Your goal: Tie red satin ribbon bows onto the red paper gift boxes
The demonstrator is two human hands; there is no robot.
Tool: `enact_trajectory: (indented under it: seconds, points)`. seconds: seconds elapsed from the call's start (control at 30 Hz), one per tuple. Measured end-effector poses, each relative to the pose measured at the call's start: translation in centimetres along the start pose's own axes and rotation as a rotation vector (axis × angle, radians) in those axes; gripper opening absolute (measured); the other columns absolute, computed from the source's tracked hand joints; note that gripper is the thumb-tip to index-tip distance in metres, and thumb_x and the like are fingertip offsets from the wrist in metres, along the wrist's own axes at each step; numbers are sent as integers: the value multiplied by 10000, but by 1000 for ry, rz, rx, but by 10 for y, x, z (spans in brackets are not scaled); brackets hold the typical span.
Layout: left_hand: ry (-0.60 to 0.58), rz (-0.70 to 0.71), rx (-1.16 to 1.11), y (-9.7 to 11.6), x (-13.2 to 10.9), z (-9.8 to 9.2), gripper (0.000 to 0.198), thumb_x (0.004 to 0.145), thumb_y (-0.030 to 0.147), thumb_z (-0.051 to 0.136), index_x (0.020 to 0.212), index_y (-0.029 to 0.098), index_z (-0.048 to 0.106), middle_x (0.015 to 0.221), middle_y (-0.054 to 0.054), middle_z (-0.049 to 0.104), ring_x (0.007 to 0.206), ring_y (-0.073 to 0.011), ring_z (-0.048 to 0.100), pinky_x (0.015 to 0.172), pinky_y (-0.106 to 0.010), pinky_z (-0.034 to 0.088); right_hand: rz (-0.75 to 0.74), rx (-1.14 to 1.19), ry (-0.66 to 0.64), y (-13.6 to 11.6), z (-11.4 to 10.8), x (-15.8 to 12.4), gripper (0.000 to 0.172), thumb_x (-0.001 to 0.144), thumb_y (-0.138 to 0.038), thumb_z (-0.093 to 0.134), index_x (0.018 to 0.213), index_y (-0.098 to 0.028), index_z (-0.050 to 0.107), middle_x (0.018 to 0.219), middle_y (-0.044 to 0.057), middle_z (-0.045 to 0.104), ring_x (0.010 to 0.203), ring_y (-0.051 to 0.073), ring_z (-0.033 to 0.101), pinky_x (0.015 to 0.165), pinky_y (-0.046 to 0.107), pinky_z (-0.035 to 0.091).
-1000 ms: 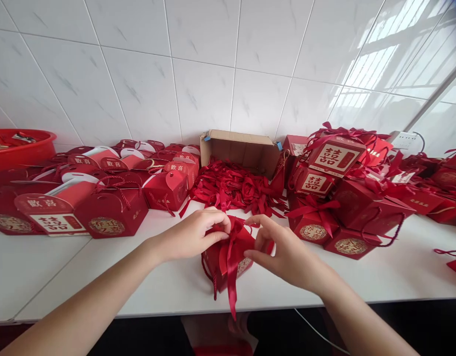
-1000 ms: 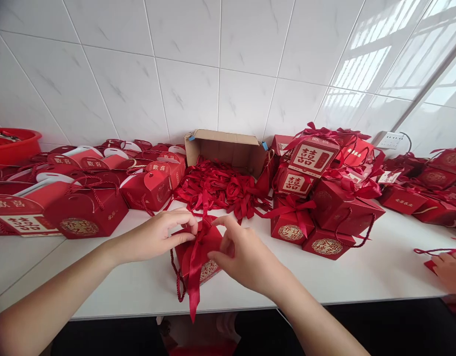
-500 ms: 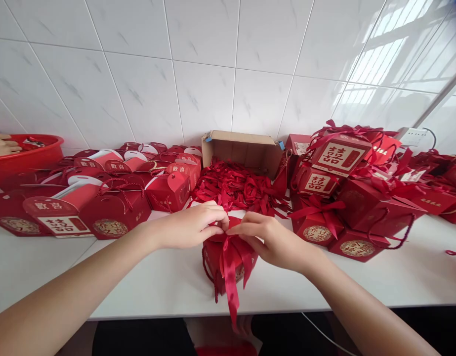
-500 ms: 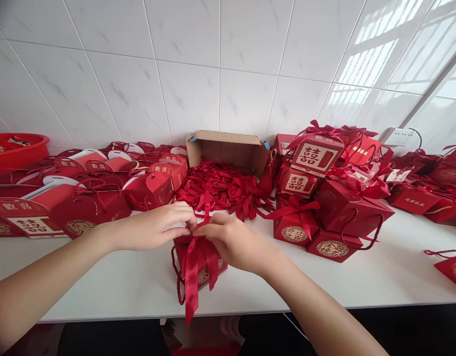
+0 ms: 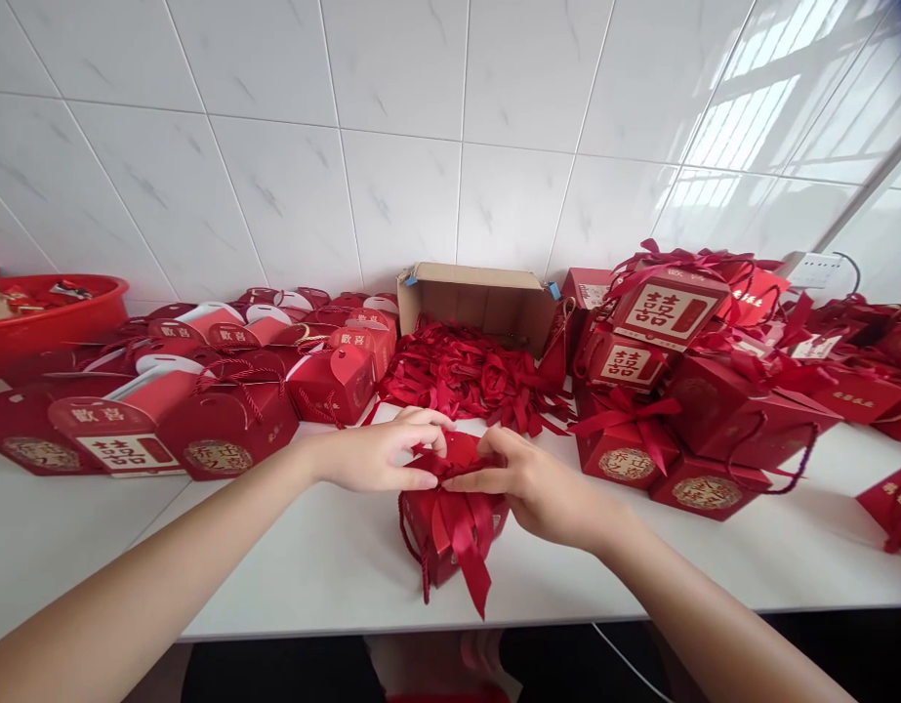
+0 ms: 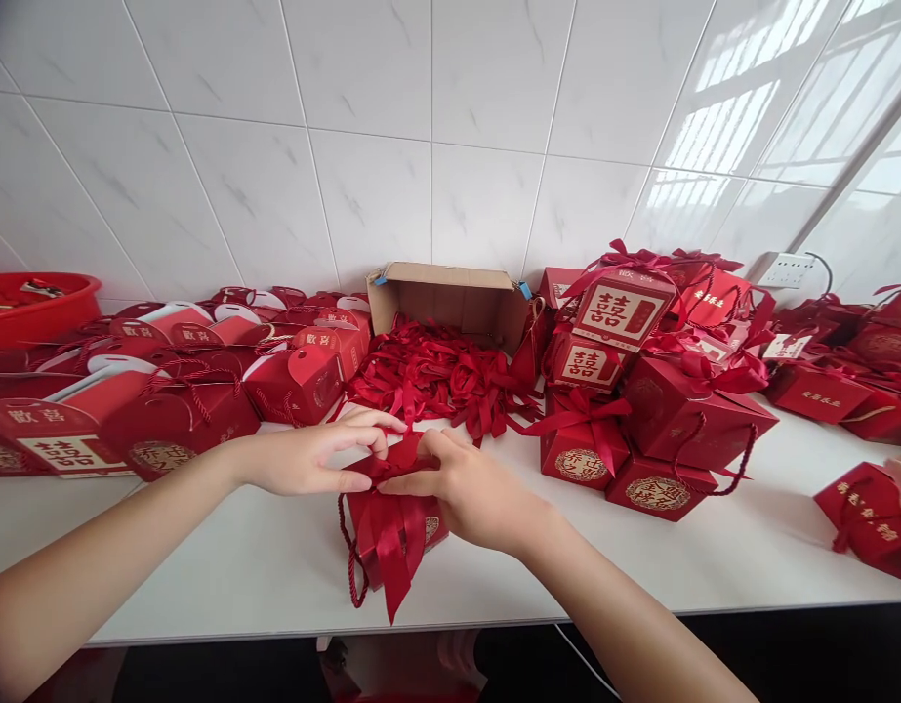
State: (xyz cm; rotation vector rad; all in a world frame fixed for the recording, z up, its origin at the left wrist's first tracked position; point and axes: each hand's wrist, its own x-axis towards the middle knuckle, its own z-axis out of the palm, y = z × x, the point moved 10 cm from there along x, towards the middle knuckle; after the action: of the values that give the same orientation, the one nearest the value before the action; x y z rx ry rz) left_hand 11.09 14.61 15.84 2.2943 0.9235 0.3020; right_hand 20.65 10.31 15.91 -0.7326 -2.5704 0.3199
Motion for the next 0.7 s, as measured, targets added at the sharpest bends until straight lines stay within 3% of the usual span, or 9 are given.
enact_trajectory:
  seconds: [0.17,0.4,0.7]
  points:
    - [-20,25,-120,1,1,4,112,857,323,567,827,242,637,1401,-44,510,1287,-227,452,977,-314,430,-9,53,2,0,3,1,530,840,11,417,1188,-300,668,964,82,516,905,198,514,761,339,509]
    - [119,-74,-239,-18,5,2,222,886,374,485,763,214,579,1236,-51,608,1153,-210,540,913,-291,456,-28,122,32,-1,4,-1,478,846,-4,442,1152,-272,695,916,82,507,841,188,502,727,323,501]
    - [335,-109,-326,1,-1,13,237,850,380,559,709,194,521,926,-24,658,904,-185,594,802,-294,466,-80,278,135,2,-2,-4,430,859,9,373,990,-227,707,933,74,489,870,176,509,752,326,484]
